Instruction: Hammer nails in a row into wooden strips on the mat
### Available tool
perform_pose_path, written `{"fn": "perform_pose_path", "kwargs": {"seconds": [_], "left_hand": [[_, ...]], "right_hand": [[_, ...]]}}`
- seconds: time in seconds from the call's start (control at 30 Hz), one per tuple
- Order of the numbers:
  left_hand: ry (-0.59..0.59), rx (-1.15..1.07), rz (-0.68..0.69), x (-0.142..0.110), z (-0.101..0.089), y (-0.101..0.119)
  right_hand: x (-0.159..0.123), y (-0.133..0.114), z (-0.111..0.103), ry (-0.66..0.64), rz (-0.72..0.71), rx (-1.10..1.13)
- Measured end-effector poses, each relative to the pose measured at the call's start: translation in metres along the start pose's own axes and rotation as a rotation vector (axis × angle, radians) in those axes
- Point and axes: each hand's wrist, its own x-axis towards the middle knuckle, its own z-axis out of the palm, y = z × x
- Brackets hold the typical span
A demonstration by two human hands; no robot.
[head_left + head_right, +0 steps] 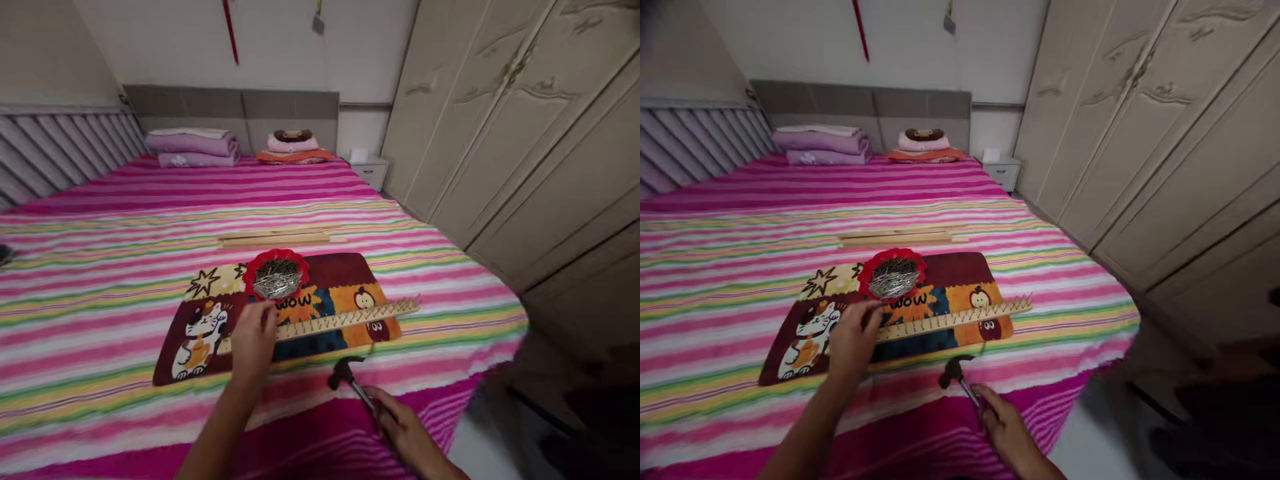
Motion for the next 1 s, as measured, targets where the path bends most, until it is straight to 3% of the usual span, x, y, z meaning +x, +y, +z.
{"fn": "perform_pose_path", "kwargs": {"seconds": [0.17, 0.3, 0.47, 0.7, 0.87, 1.0], "left_hand": [[-0.297, 0.219, 0.066, 0.064, 0.020, 0.000], [-0.458, 0.364, 0.054, 0.083, 0.039, 0.002], [-0.474, 0.391, 0.073, 0.083, 0.045, 0.003], [-0.408, 0.351, 0.063, 0.083, 0.034, -0.003], [-0.303, 0.097, -0.069, 0.087, 0.024, -0.014], [-0.225, -0.406, -0.264, 0.084, 0.014, -0.021]], "right_hand": [[0.001, 0.005, 0.004, 0.030, 0.008, 0.077], [0.002, 0.005, 0.007, 0.011, 0.059, 0.179], [0.002, 0.006, 0.009, 0.014, 0.068, 0.219], [0.002, 0.001, 0.008, 0.024, 0.098, 0.241], [0.001, 0.002, 0.010, 0.042, 0.078, 0.244], [0.002, 0.001, 0.010, 0.048, 0.075, 0.224]]}}
